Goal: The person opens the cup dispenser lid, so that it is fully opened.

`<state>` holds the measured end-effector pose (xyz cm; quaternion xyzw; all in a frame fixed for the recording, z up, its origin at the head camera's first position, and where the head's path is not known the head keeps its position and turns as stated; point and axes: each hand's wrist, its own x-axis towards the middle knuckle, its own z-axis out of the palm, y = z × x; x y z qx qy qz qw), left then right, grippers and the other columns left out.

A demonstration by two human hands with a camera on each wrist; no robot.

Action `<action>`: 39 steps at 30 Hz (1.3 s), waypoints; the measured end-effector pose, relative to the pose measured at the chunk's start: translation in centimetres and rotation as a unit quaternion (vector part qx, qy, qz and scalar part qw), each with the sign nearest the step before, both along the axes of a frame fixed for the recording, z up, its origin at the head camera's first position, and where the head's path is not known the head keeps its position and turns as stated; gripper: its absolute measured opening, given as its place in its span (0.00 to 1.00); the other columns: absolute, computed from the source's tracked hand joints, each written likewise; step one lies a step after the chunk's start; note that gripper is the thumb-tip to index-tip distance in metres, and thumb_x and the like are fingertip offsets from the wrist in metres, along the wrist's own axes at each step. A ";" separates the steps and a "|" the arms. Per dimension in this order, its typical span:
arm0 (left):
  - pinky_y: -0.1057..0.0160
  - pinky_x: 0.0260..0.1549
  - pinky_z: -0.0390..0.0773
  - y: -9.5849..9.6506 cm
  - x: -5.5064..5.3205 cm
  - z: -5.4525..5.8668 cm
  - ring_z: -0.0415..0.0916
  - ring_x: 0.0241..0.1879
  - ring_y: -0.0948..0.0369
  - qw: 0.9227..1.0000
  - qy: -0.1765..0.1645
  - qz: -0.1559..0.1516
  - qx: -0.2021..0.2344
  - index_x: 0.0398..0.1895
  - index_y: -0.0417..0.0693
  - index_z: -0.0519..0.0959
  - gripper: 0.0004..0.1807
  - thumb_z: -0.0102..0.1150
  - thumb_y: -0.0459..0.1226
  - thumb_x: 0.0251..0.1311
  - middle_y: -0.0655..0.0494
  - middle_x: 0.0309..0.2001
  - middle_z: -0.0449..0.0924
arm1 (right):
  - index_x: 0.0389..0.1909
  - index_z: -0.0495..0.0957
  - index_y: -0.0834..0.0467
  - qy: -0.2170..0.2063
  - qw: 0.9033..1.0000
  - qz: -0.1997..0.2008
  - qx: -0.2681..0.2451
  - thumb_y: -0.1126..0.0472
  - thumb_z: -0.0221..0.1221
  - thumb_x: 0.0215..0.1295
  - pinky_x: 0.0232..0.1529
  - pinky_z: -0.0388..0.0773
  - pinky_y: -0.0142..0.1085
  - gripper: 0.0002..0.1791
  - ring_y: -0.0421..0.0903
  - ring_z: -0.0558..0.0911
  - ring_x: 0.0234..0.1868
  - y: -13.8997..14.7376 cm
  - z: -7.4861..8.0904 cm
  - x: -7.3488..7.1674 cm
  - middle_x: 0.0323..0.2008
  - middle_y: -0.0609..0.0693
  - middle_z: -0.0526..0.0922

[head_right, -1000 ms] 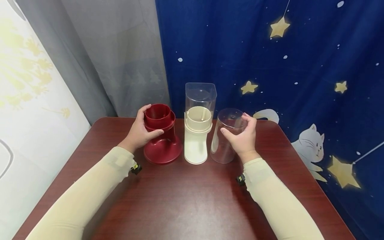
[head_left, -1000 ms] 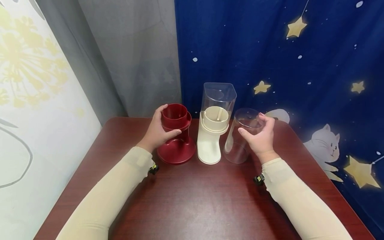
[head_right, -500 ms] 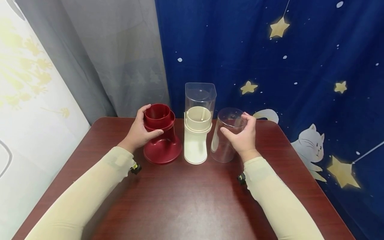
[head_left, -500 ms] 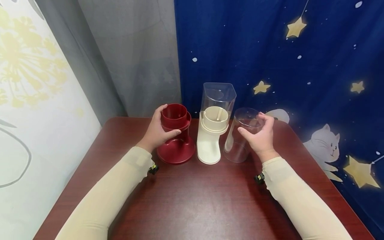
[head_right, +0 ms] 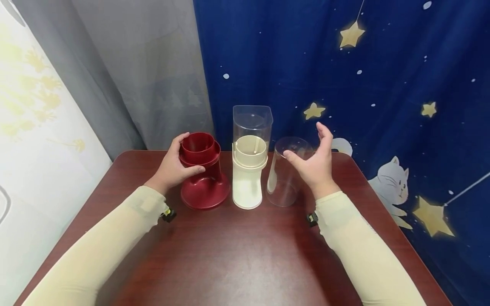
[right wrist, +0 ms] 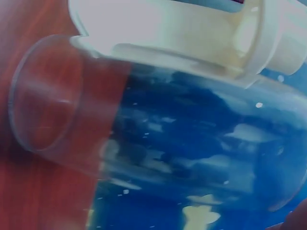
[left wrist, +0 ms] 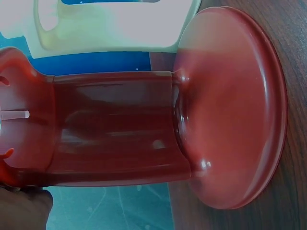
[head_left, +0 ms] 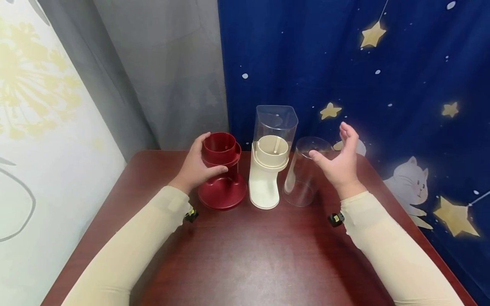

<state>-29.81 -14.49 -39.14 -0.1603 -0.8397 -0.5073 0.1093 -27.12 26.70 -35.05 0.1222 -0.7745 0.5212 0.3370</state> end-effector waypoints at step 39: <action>0.44 0.80 0.55 10.8 4.3 3.0 0.44 0.85 0.52 0.994 0.011 -0.089 0.062 0.86 0.53 0.40 0.68 0.82 0.46 0.52 0.55 0.86 0.45 | 0.82 0.55 0.42 -0.140 0.964 0.162 0.157 0.54 0.81 0.52 0.79 0.61 0.57 0.60 0.50 0.59 0.82 -7.8 8.4 -3.4 0.82 0.46 0.57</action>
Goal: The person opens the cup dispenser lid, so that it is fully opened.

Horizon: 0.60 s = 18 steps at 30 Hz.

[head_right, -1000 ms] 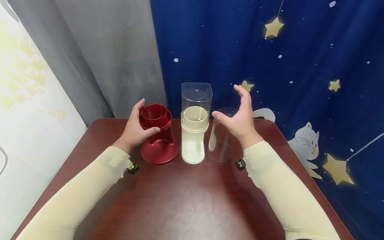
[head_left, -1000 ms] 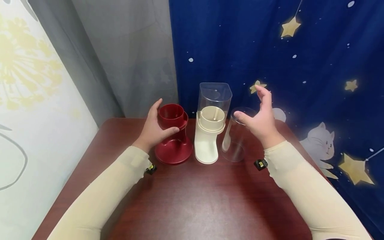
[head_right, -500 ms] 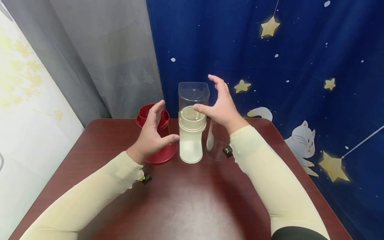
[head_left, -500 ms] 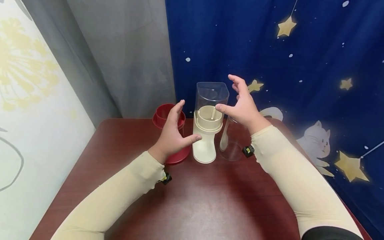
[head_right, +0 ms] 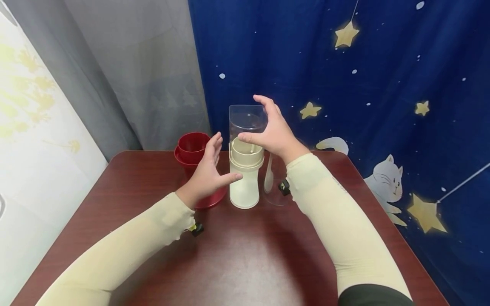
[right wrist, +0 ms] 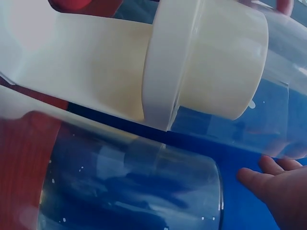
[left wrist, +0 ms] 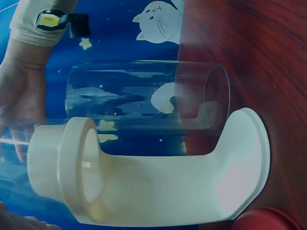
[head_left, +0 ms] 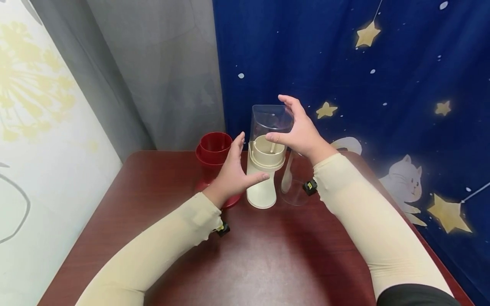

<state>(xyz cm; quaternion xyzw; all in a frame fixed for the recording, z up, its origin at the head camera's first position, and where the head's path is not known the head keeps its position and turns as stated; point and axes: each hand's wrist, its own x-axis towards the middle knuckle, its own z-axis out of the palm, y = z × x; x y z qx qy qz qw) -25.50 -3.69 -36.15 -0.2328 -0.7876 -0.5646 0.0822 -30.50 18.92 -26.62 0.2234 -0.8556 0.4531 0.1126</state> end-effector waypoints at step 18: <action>0.46 0.76 0.64 3.1 -2.6 -2.0 0.53 0.81 0.49 0.997 -0.042 0.059 0.002 0.87 0.53 0.36 0.73 0.83 0.51 0.48 0.49 0.84 0.48 | 0.81 0.56 0.48 -0.030 0.997 0.019 -0.074 0.61 0.79 0.53 0.75 0.68 0.54 0.57 0.55 0.70 0.77 -0.3 -0.9 -0.8 0.77 0.59 0.61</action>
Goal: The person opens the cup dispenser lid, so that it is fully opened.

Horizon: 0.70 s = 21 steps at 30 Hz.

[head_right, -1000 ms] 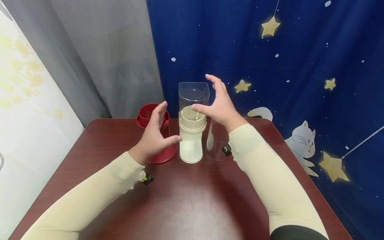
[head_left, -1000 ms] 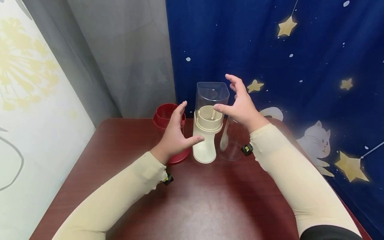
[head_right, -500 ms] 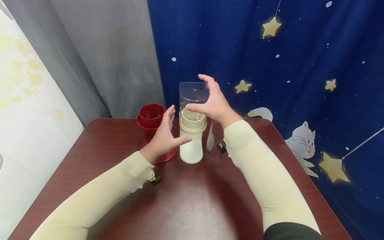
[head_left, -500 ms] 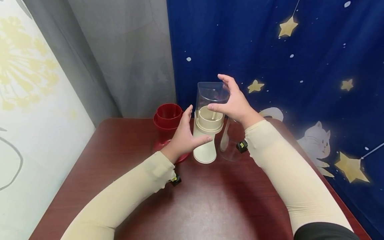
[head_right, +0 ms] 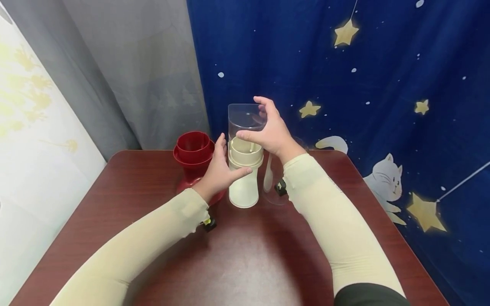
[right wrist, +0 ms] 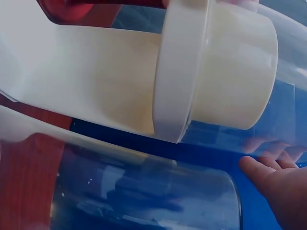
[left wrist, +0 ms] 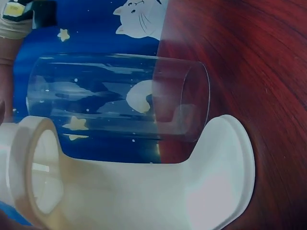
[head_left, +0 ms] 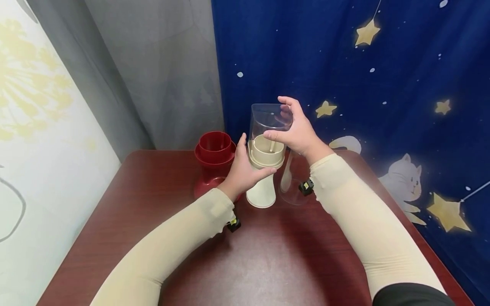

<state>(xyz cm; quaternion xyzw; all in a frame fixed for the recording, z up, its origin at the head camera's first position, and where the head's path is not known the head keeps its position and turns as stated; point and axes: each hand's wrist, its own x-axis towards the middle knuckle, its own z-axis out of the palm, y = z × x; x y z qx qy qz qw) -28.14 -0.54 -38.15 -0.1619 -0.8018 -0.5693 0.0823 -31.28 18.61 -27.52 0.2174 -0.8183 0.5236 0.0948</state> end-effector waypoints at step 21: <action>0.49 0.72 0.70 1.2 -2.9 -2.1 0.58 0.77 0.55 0.999 0.041 0.003 0.018 0.87 0.63 0.34 0.80 0.87 0.50 0.39 0.56 0.83 0.50 | 0.80 0.55 0.47 0.006 1.000 -0.009 -0.026 0.61 0.78 0.53 0.74 0.70 0.53 0.57 0.53 0.69 0.76 -0.3 -0.4 0.4 0.76 0.57 0.64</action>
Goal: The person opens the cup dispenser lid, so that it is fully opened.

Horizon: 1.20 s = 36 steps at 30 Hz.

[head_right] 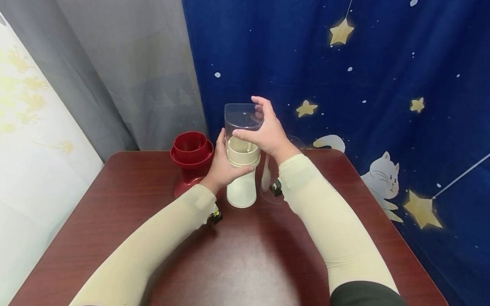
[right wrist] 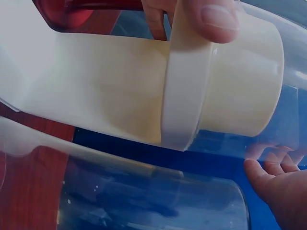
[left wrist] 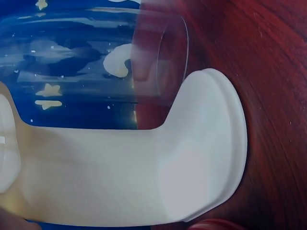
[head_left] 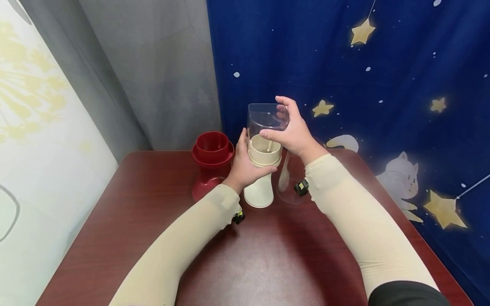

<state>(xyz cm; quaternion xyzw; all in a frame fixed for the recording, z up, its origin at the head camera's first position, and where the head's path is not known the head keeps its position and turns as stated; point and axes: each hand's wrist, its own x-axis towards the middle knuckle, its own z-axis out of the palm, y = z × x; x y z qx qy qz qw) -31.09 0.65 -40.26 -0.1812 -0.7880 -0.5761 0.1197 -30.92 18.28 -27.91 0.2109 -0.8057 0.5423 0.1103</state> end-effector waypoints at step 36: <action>0.53 0.69 0.74 -0.6 -0.3 0.0 0.65 0.72 0.55 1.000 -0.005 -0.018 -0.006 0.86 0.64 0.36 0.81 0.90 0.49 0.35 0.51 0.78 0.59 | 0.62 0.64 0.61 0.093 0.987 -0.006 -0.134 0.64 0.76 0.43 0.73 0.71 0.52 0.44 0.55 0.75 0.70 -1.5 -3.4 -0.9 0.65 0.58 0.73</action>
